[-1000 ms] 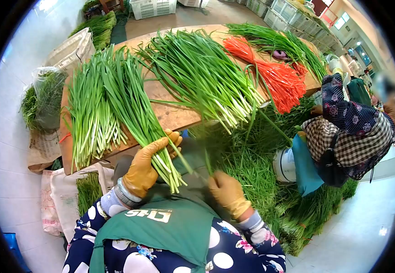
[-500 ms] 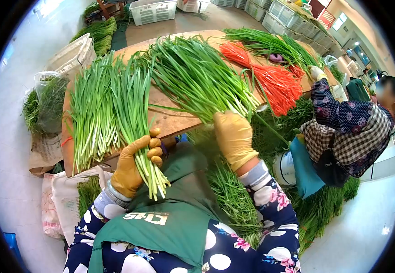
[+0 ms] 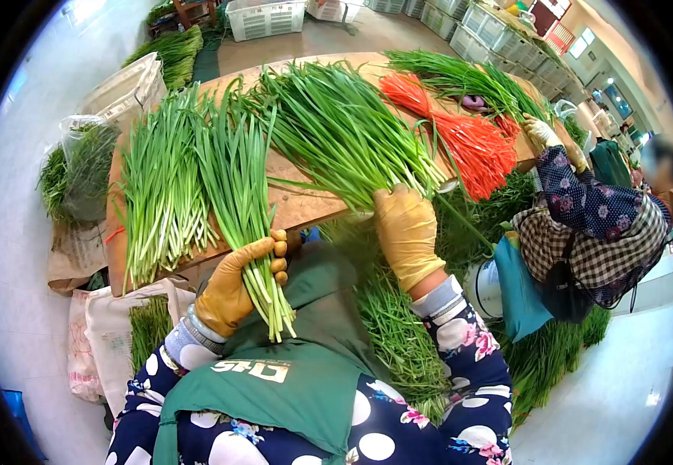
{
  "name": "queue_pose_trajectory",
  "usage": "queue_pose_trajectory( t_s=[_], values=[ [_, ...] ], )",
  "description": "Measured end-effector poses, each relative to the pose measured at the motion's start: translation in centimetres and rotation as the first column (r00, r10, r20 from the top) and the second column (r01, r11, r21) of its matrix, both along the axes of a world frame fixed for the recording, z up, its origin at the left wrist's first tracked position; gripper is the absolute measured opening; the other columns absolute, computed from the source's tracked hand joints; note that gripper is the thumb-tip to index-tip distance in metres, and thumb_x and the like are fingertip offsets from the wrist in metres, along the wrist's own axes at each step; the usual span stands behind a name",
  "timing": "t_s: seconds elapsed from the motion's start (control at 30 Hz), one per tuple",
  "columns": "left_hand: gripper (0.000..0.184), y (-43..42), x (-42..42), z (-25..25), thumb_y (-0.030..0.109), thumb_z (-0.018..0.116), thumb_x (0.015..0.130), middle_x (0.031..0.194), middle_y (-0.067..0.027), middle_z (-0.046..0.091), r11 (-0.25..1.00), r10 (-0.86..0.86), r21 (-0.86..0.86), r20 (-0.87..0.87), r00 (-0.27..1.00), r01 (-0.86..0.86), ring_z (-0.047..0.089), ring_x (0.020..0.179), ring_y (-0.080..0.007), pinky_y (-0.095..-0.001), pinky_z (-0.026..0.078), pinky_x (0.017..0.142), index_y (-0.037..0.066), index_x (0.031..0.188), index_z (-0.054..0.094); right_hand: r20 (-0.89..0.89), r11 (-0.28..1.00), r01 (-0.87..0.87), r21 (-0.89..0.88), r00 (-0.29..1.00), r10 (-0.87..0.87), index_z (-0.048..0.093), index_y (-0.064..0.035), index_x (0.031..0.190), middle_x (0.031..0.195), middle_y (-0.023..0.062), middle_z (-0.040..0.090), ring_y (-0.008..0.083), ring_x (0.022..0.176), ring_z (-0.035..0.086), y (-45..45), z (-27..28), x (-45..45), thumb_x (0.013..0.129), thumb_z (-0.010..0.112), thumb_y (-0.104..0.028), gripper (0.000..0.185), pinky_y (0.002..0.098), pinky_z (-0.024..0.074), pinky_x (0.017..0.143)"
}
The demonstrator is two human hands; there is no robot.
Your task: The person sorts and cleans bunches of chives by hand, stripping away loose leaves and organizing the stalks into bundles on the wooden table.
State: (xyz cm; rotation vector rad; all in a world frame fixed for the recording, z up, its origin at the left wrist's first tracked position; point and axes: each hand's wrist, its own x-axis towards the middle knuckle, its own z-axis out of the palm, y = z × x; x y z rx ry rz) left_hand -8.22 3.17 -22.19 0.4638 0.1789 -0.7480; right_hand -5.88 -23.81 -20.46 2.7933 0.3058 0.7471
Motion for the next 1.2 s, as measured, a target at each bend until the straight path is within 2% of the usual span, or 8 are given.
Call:
queue_pose_trajectory(
  t_s=[0.27,0.37,0.47,0.6,0.67,0.83,0.97,1.2],
  values=[
    [0.023,1.1,0.6,0.3,0.012,0.056,0.094,0.094,-0.0061,0.063,0.999,0.046,0.000,-0.002,0.999,-0.046,0.061,0.078,-0.0176,-0.0320,0.053,0.072,0.002,0.114,0.054,0.072,0.953,-0.103,0.286,0.994,0.085,0.058,-0.0048,0.081,0.081,0.0125,0.056,0.0299,0.077,0.058,-1.4,4.9,2.6,0.077,0.063,-0.017,0.014,0.0407,0.0469,0.067],
    [0.021,1.1,0.5,0.9,0.012,0.055,0.094,0.095,-0.0069,0.062,0.996,0.076,-0.045,0.038,0.996,-0.075,0.061,0.078,-0.0185,-0.0338,0.054,0.073,0.002,0.113,0.053,-0.131,0.231,0.053,0.971,0.933,0.335,0.066,-0.0021,0.089,0.074,0.0099,0.059,0.0197,0.068,0.057,-1.3,7.7,1.7,0.085,0.068,-0.021,0.019,0.0299,0.0475,0.070],
    [0.023,1.0,0.1,0.7,0.011,0.055,0.094,0.095,-0.0077,0.063,0.997,0.054,-0.055,-0.030,0.998,-0.055,0.062,0.078,-0.0189,-0.0342,0.055,0.072,0.002,0.115,0.053,-0.123,0.792,-0.132,0.596,0.960,0.252,0.067,-0.0030,0.085,0.080,0.0135,0.063,0.0300,0.080,0.060,0.7,5.7,-0.3,0.081,0.068,-0.021,0.019,0.0375,0.0480,0.073],
    [0.023,1.2,-0.3,-0.9,0.011,0.056,0.094,0.103,-0.0105,0.065,0.998,0.038,-0.043,-0.027,0.999,-0.039,0.066,0.082,-0.0198,-0.0351,0.057,0.074,0.002,0.115,0.056,-0.073,0.807,-0.137,0.574,0.974,0.216,0.065,-0.0023,0.091,0.081,0.0115,0.064,0.0258,0.079,0.061,2.9,4.3,-3.4,0.086,0.066,-0.023,0.022,0.0352,0.0484,0.071],
    [0.022,0.9,-0.6,-0.6,0.010,0.056,0.094,0.107,-0.0117,0.065,0.999,0.036,0.003,-0.002,0.999,-0.036,0.067,0.084,-0.0204,-0.0353,0.058,0.075,0.002,0.114,0.057,-0.295,0.053,0.309,0.950,0.826,0.480,0.062,-0.0024,0.102,0.074,0.0057,0.063,0.0136,0.063,0.059,4.0,3.3,-4.5,0.094,0.060,-0.024,0.023,0.0252,0.0467,0.057],
    [0.026,-0.5,-1.5,0.3,0.009,0.059,0.092,0.119,-0.0145,0.062,0.988,-0.014,0.157,0.114,0.993,-0.004,0.066,0.099,-0.0204,-0.0309,0.058,0.080,0.002,0.117,0.059,-0.357,-0.127,0.526,0.841,0.715,0.601,0.061,-0.0031,0.105,0.067,0.0024,0.060,0.0074,0.052,0.050,6.2,2.0,-6.3,0.098,0.053,-0.024,0.024,0.0199,0.0389,0.048],
    [0.030,-1.5,-1.5,-0.2,0.012,0.061,0.092,0.117,-0.0133,0.063,0.983,-0.006,0.182,0.147,0.989,-0.022,0.065,0.099,-0.0190,-0.0284,0.056,0.081,0.000,0.119,0.058,-0.201,0.482,-0.011,0.876,0.900,0.386,0.060,-0.0054,0.102,0.066,0.0104,0.058,0.0219,0.050,0.054,8.4,0.0,-8.2,0.092,0.062,-0.021,0.018,0.0334,0.0443,0.050],
    [0.032,-1.7,-1.1,0.0,0.011,0.067,0.087,0.095,-0.0100,0.069,0.958,0.081,0.271,0.067,0.994,-0.096,0.067,0.087,-0.0209,-0.0364,0.056,0.082,-0.001,0.116,0.057,-0.362,0.662,-0.002,0.750,0.836,0.412,0.057,-0.0096,0.090,0.071,0.0160,0.058,0.0373,0.065,0.058,8.0,-0.1,-10.0,0.090,0.057,-0.024,0.015,0.0447,0.0464,0.056]
  ],
)
